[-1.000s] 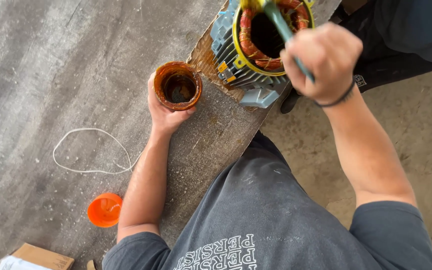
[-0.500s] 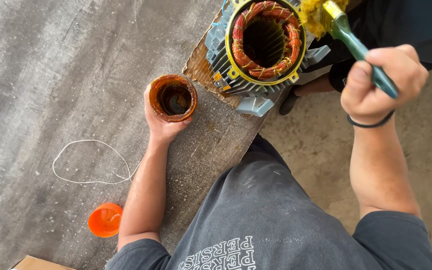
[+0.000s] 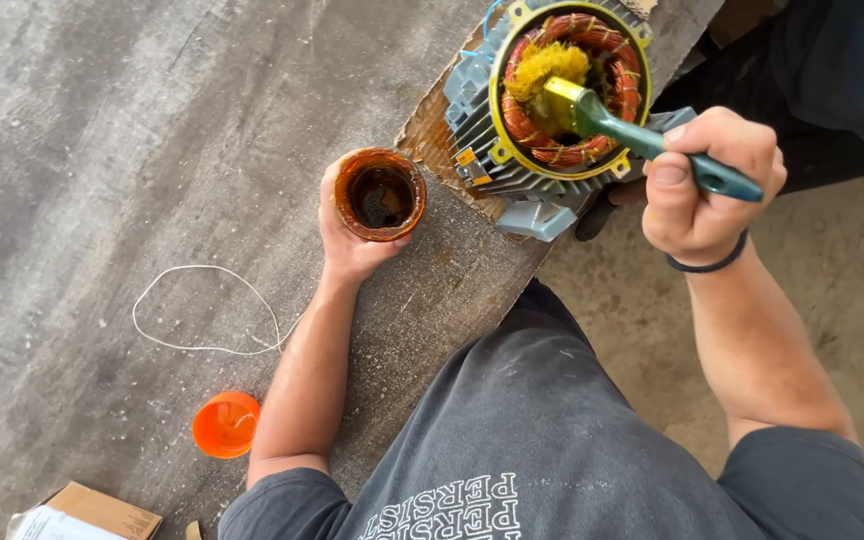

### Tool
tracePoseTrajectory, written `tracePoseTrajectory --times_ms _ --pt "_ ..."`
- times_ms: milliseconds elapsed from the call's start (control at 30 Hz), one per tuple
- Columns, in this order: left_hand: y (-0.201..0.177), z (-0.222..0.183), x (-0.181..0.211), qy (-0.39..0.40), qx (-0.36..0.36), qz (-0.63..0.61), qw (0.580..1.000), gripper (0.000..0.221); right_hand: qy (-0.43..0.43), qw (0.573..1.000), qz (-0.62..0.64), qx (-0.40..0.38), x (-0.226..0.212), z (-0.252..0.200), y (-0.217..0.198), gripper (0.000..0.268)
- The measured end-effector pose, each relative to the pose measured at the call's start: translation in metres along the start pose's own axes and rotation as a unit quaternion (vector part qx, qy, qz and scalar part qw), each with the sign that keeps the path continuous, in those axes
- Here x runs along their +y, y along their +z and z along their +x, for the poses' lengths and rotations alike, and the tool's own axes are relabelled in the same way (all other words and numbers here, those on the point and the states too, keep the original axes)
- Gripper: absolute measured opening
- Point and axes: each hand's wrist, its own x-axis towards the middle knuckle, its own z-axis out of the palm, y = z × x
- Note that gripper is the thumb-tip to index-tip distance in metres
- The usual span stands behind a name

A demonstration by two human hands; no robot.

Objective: Applying insulating varnish to the copper windings of an electric motor using a paintbrush.

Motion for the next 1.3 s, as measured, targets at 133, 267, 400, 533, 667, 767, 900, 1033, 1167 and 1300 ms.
tracePoseTrajectory --times_ms 133,267,400,533,667,767,900,1033,1167,1300 --pt "0.001 0.000 0.001 -0.003 -0.008 -0.014 1.000 0.094 -0.028 0.992 -0.110 -0.051 0.006 0.008 -0.004 0.032" --pt "-0.003 -0.006 -0.008 -0.020 -0.007 -0.022 1.000 0.099 0.005 0.980 -0.199 -0.020 -0.025 0.020 -0.013 0.037" --pt "-0.005 -0.005 -0.008 -0.029 0.011 0.011 0.999 0.100 0.073 0.980 -0.173 0.064 -0.042 0.007 -0.024 0.034" --pt "-0.003 -0.003 -0.004 -0.030 0.008 0.015 0.999 0.093 0.127 0.973 -0.033 0.190 -0.041 -0.021 -0.046 0.034" --pt "-0.001 0.000 -0.001 -0.026 0.001 0.008 1.000 0.088 0.225 0.940 -0.010 0.257 -0.045 -0.055 -0.082 0.035" --pt "-0.001 0.001 -0.001 -0.019 0.004 -0.009 1.000 0.087 0.382 0.860 0.049 0.335 -0.050 -0.070 -0.100 0.046" --pt "-0.002 0.000 -0.010 -0.036 0.005 0.018 0.999 0.084 0.447 0.806 0.132 0.364 -0.052 -0.083 -0.106 0.047" --pt "-0.004 -0.004 -0.012 -0.037 0.020 -0.004 0.999 0.085 0.465 0.786 0.176 0.368 -0.060 -0.086 -0.097 0.034" --pt "0.002 0.003 0.002 -0.012 0.006 0.005 1.000 0.087 0.451 0.795 0.237 0.330 -0.070 -0.084 -0.086 0.030" --pt "0.003 0.003 0.002 -0.011 0.005 -0.014 1.000 0.089 0.436 0.822 0.192 0.311 -0.078 -0.080 -0.078 0.039"
